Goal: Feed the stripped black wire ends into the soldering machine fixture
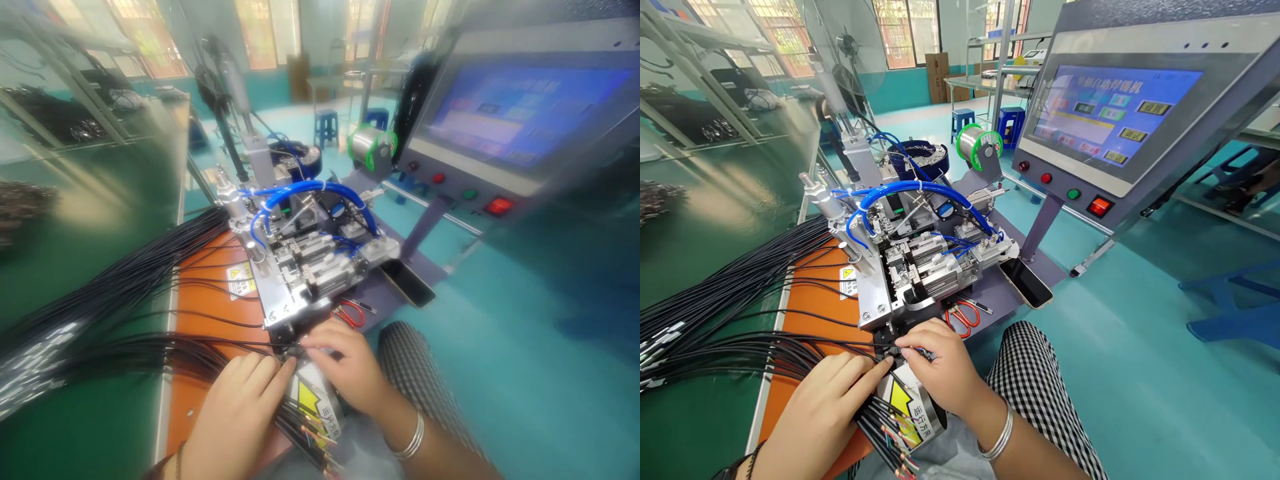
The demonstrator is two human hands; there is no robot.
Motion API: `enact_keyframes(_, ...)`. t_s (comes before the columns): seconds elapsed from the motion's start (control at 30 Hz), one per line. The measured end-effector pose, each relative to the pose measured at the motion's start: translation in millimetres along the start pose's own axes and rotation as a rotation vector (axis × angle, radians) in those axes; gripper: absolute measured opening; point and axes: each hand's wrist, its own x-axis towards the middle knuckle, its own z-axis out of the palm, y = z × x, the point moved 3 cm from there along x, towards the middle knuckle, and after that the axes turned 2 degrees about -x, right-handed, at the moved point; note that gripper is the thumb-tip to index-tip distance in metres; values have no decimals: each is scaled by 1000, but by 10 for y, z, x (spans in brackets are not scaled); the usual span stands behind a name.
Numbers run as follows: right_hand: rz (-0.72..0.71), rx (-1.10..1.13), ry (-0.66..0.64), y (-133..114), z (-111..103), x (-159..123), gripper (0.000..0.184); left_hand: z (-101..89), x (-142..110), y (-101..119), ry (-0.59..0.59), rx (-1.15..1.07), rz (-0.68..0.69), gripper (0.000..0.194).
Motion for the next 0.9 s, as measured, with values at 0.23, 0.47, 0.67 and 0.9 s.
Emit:
enact_keyframes(0.23, -245, 34, -266, -163, 4, -25, 12, -91, -18, -18, 271, -10, -74, 21)
enact_keyframes(0.47, -63, -316, -498, -276, -126, -25, 46, -99, 15, -10, 263, -40, -34, 13)
enact_keyframes(0.67, -60, -590, -538, -281, -206, -27, 12, -162, 4, 12, 311, -42, -27, 4)
enact_keyframes(0.9, -33, -482, -258, -200, -151, -29, 13, -55, -67, 40, 172, 66, -15, 43)
